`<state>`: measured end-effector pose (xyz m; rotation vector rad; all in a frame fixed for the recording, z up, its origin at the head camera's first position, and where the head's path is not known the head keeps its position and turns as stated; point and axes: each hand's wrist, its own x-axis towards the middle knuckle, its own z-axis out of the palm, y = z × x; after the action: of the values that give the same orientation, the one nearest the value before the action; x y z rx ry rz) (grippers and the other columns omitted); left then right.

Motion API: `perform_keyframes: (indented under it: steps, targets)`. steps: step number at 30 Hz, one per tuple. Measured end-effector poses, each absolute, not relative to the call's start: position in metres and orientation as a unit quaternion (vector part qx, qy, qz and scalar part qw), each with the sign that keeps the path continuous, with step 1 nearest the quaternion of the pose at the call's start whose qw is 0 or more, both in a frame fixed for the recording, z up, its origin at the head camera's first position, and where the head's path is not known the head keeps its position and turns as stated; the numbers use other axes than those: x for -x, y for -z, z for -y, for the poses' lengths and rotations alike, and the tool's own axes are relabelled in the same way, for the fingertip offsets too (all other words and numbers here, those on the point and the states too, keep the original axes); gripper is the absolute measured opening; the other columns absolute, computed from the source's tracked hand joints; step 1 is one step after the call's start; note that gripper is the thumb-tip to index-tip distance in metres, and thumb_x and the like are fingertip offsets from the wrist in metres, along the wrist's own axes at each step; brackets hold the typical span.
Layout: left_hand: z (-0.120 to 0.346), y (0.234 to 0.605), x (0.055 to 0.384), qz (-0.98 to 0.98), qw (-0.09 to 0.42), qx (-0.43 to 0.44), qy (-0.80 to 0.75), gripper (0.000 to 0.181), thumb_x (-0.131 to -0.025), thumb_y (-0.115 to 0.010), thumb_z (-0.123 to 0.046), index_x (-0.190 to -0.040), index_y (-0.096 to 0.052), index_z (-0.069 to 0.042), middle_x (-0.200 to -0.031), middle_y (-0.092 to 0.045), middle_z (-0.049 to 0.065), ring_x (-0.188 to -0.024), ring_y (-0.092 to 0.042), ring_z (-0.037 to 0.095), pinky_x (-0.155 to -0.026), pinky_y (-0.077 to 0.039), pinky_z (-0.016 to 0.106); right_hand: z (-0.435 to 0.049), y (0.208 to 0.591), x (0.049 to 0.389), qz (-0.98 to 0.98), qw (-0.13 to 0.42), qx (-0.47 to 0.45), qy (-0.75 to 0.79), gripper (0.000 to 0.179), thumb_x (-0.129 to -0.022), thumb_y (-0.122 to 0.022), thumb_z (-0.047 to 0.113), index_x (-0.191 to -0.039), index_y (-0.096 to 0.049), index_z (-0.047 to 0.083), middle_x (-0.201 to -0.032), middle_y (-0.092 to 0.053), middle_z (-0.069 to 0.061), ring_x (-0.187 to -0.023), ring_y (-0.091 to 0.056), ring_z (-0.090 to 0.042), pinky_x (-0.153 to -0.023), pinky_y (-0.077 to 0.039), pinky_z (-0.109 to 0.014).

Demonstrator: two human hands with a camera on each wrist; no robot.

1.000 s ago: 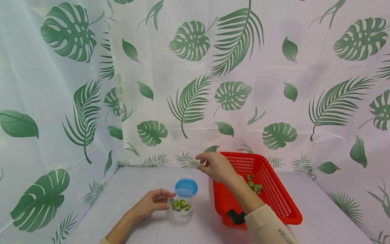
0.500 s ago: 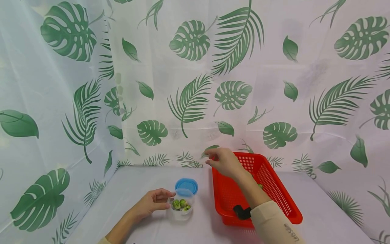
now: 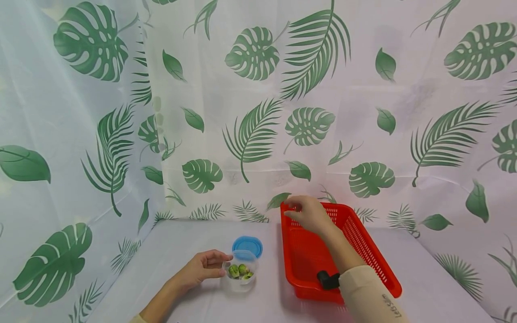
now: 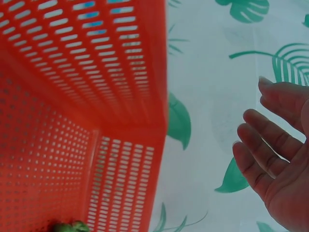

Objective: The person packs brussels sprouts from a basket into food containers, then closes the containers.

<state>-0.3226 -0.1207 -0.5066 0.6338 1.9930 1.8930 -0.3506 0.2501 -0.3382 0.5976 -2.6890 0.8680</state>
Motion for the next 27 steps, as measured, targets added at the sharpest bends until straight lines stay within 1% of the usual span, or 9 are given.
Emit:
perform_keyframes:
  steps: [4,9,16,19,27]
  targets:
    - [0.12,0.506,0.323,-0.697,0.16,-0.221,-0.663,0.047,-0.092,-0.082,-0.02,-0.133,-0.065,-0.005,-0.143,-0.064,0.018,-0.136,-0.059,0.033,-0.103,-0.057,0.038,-0.258,0.34,0.354,0.925,0.129,-0.198,-0.297,0.044,-0.094,-0.078,0.022,-0.136,-0.068,0.011,-0.123,-0.074,-0.011,-0.104,-0.067,-0.025,-0.087,-0.064,-0.042]
    - [0.121,0.507,0.324,-0.698,0.161,-0.225,-0.661,0.047,-0.092,-0.082,-0.021,-0.133,-0.065,-0.004,-0.143,-0.064,0.018,-0.136,-0.059,0.032,-0.104,-0.057,0.038,-0.265,0.344,0.357,0.927,0.134,-0.187,-0.297,0.045,-0.094,-0.078,0.023,-0.135,-0.069,0.008,-0.121,-0.075,-0.011,-0.102,-0.066,-0.026,-0.087,-0.064,-0.042]
    - [0.122,0.509,0.325,-0.698,0.161,-0.232,-0.658,0.046,-0.093,-0.081,-0.022,-0.133,-0.065,-0.005,-0.143,-0.064,0.018,-0.137,-0.058,0.033,-0.105,-0.056,0.038,-0.274,0.346,0.363,0.925,0.149,-0.194,-0.291,0.037,-0.095,-0.077,0.017,-0.13,-0.071,0.006,-0.117,-0.076,-0.013,-0.1,-0.066,-0.028,-0.086,-0.062,-0.044]
    - [0.122,0.509,0.325,-0.696,0.162,-0.232,-0.66,0.046,-0.093,-0.081,-0.022,-0.133,-0.065,-0.005,-0.144,-0.064,0.018,-0.137,-0.058,0.033,-0.105,-0.056,0.037,-0.279,0.346,0.363,0.927,0.144,-0.183,-0.294,0.038,-0.095,-0.077,0.018,-0.131,-0.071,0.005,-0.119,-0.075,-0.014,-0.103,-0.065,-0.028,-0.088,-0.062,-0.045]
    - [0.122,0.51,0.326,-0.699,0.161,-0.229,-0.658,0.049,-0.093,-0.08,-0.021,-0.135,-0.063,-0.002,-0.143,-0.065,0.018,-0.137,-0.058,0.033,-0.105,-0.056,0.038,-0.292,0.349,0.368,0.931,0.13,-0.153,-0.305,0.038,-0.097,-0.075,0.018,-0.132,-0.069,0.004,-0.124,-0.071,-0.021,-0.104,-0.062,-0.032,-0.084,-0.061,-0.041]
